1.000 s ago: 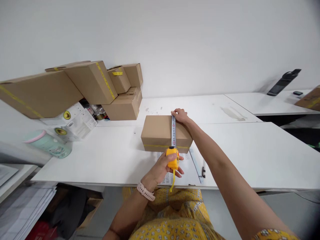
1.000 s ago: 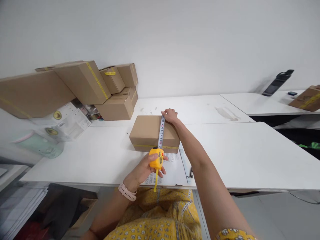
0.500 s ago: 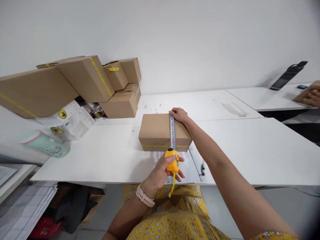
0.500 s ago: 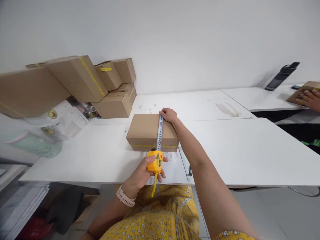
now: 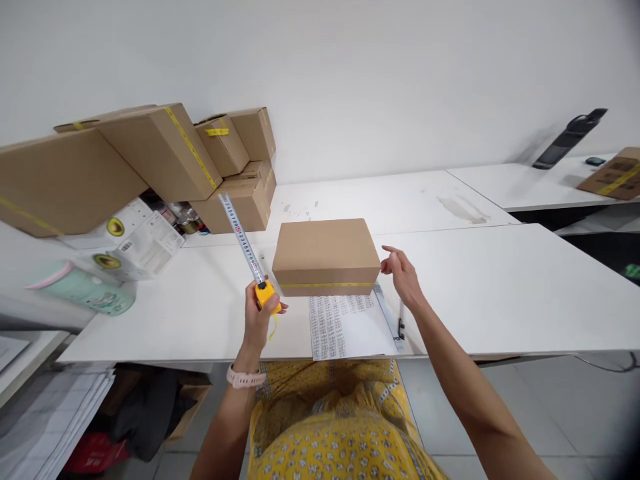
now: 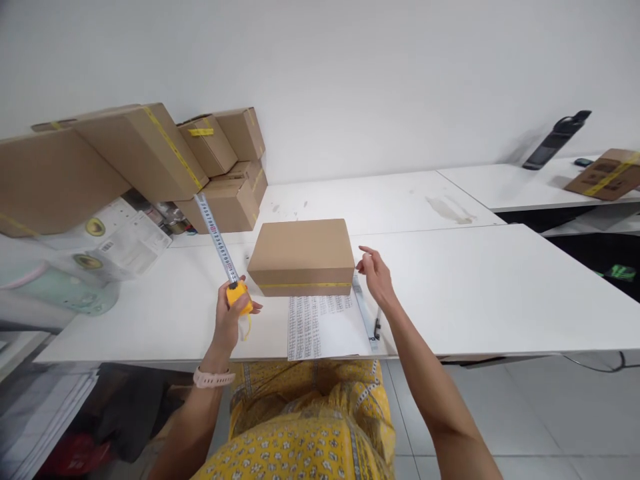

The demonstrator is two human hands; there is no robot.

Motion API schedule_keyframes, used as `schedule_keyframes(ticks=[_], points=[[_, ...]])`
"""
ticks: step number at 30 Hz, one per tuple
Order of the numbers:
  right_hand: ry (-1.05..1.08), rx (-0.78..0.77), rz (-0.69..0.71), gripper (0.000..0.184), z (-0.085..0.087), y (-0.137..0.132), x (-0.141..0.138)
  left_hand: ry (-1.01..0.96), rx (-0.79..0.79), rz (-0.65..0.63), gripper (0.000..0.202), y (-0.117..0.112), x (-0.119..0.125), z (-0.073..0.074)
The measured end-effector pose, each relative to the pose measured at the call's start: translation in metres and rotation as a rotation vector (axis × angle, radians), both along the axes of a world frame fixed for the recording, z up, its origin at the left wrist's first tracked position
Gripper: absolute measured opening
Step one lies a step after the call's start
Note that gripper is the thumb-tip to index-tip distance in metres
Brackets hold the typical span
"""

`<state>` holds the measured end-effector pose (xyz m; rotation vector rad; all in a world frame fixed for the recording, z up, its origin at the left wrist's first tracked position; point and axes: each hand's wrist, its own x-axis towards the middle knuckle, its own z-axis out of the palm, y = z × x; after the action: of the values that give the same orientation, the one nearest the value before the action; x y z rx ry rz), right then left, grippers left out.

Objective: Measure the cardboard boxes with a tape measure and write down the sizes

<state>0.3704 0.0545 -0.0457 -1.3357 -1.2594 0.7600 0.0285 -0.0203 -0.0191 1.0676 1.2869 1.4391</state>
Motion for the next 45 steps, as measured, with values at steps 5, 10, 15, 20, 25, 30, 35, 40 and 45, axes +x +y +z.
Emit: schedule_keyframes(ticks=[5, 10, 15, 20, 25, 30, 35, 40, 45], points=[[-0.22, 0.163, 0.076, 0.051, 0.022, 0.004, -0.017, 0.002, 0.04, -0.118, 0.053, 0.029, -0.003, 0.011], [-0.327, 0.146, -0.091, 0.035, 0.069, 0.046, -0.021, 0.009, 0.137, -0.141, 0.05, 0.051, -0.003, 0.053], [-0.444, 0.264, -0.176, 0.035, 0.082, 0.092, -0.028, 0.028, 0.297, -0.148, 0.052, 0.039, 0.021, 0.055], [-0.507, 0.277, -0.089, 0.029, 0.083, 0.133, -0.033, -0.093, 0.133, -0.493, 0.055, 0.017, 0.067, 0.012], [-0.659, 0.271, -0.156, 0.025, 0.084, 0.146, -0.036, -0.22, -0.033, -0.612, 0.053, 0.006, 0.092, -0.022], [-0.811, 0.304, -0.142, 0.031, 0.087, 0.142, -0.039, -0.265, -0.056, -0.641, 0.053, -0.007, 0.098, -0.035], [-0.982, 0.453, -0.055, 0.049, 0.09, 0.138, -0.04, -0.3, -0.066, -0.625, 0.057, -0.01, 0.105, -0.041], [-1.103, 0.466, 0.009, 0.055, 0.09, 0.138, -0.038, -0.289, -0.092, -0.621, 0.059, -0.01, 0.111, -0.042], [-1.109, 0.463, 0.008, 0.056, 0.088, 0.14, -0.038, -0.21, -0.105, -0.613, 0.058, -0.008, 0.111, -0.045]])
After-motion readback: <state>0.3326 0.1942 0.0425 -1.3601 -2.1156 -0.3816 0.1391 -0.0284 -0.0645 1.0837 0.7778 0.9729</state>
